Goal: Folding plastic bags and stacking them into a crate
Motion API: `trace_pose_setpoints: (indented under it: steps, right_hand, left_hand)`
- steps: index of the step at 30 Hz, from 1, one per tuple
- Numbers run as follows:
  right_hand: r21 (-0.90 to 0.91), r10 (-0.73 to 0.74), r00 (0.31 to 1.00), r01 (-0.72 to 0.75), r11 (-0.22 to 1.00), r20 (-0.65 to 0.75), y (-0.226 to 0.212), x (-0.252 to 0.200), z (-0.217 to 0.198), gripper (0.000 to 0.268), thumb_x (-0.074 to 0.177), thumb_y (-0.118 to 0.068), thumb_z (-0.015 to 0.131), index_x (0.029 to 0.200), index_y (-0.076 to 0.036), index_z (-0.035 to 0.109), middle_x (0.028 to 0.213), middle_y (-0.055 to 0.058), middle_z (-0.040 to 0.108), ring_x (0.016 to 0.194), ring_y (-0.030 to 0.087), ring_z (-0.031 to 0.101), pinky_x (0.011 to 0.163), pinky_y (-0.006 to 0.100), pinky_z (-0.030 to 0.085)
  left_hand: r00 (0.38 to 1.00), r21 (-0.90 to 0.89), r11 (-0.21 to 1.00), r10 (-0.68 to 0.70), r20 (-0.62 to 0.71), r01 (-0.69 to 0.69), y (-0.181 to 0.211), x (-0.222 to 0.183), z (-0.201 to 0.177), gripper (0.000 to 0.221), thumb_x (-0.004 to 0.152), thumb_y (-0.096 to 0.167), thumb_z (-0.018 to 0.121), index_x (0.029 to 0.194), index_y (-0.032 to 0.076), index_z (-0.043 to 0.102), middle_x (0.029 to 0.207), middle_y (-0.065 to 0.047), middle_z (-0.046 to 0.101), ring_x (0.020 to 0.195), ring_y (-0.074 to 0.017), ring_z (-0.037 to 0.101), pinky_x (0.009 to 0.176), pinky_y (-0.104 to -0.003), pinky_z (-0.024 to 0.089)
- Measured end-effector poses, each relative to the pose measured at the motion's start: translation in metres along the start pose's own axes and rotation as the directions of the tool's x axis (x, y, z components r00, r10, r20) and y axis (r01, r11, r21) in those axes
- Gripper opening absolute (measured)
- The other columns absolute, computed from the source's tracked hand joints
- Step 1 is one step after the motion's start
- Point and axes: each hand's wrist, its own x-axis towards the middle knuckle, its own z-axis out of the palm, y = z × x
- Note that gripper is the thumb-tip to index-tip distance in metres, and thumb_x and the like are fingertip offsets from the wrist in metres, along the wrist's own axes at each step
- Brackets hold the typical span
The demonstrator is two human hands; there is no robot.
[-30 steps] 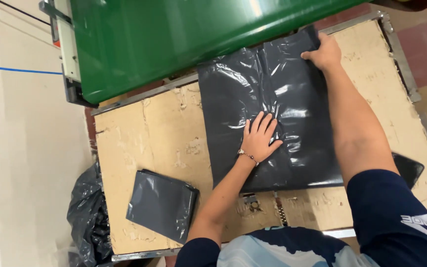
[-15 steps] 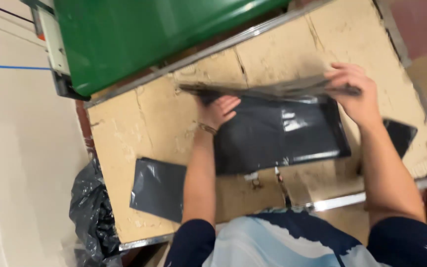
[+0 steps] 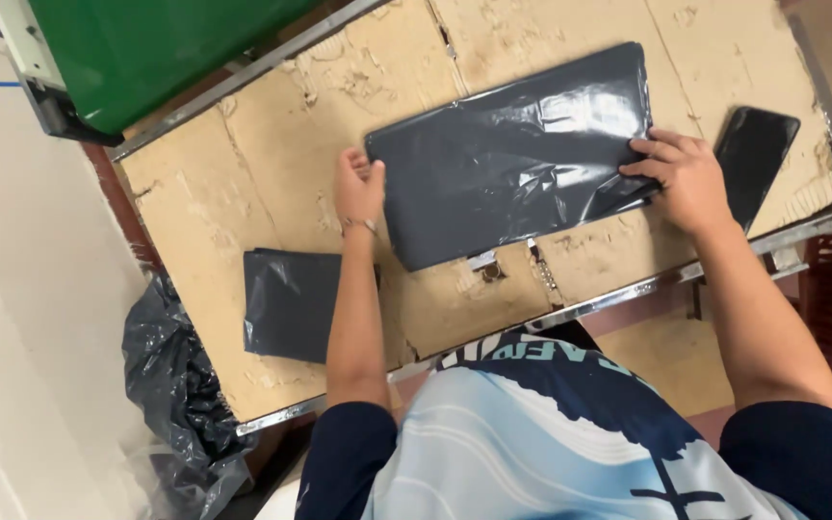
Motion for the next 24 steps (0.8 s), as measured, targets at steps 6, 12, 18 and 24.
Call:
trace_pose_setpoints:
  steps: [6, 12, 18, 24]
  right_hand:
    - [-0.15, 0.178, 0.87, -0.122, 0.981, 0.459, -0.091, 0.031, -0.041, 0.091, 0.075, -0.038, 0.072, 0.155, -0.007, 0.042, 0.167, 0.02, 0.03, 0.158, 0.039, 0.018, 0.128, 0.054, 0.014]
    - [0.051, -0.259, 0.963, 0.256, 0.965, 0.072, -0.203, 0.021, 0.075, 0.08, 0.075, -0.024, 0.072, 0.147, 0.003, 0.051, 0.154, 0.027, 0.049, 0.147, 0.043, 0.042, 0.122, 0.056, 0.031]
    - [0.187, -0.218, 0.976, 0.218, 0.958, -0.021, -0.176, -0.042, 0.101, 0.04, 0.076, -0.028, 0.081, 0.108, -0.005, 0.073, 0.116, 0.017, 0.071, 0.114, 0.039, 0.067, 0.105, 0.055, 0.051]
    - [0.81, 0.431, 0.795, -0.548, 0.209, 0.427, -0.117, -0.089, 0.094, 0.048, 0.099, -0.021, 0.067, 0.053, -0.01, 0.062, 0.035, 0.0, 0.045, 0.03, 0.01, 0.042, 0.033, 0.023, 0.029]
  left_hand:
    - [0.447, 0.569, 0.121, 0.757, 0.477, -0.813, 0.016, -0.148, 0.005, 0.05, 0.08, 0.058, 0.075, 0.106, 0.016, 0.062, 0.091, 0.0, 0.053, 0.083, -0.0219, 0.051, 0.05, -0.034, 0.039]
    - [0.171, 0.471, -0.019, 0.918, 0.357, -0.882, -0.073, -0.113, 0.108, 0.014, 0.094, 0.031, 0.056, 0.082, 0.024, 0.055, 0.075, 0.001, 0.051, 0.07, -0.0215, 0.055, 0.058, -0.037, 0.042]
    - [0.04, -0.234, 0.485, 0.489, 0.871, -0.843, 0.131, -0.136, 0.042, 0.032, 0.097, 0.045, 0.052, 0.101, 0.025, 0.076, 0.094, -0.009, 0.078, 0.094, -0.0366, 0.076, 0.079, -0.046, 0.061]
    - [0.112, -0.092, 0.984, 0.075, 0.991, 0.152, 0.074, 0.011, 0.177, 0.088, 0.098, 0.073, 0.013, 0.111, 0.008, 0.071, 0.121, -0.021, 0.073, 0.12, -0.0335, 0.069, 0.106, -0.044, 0.05]
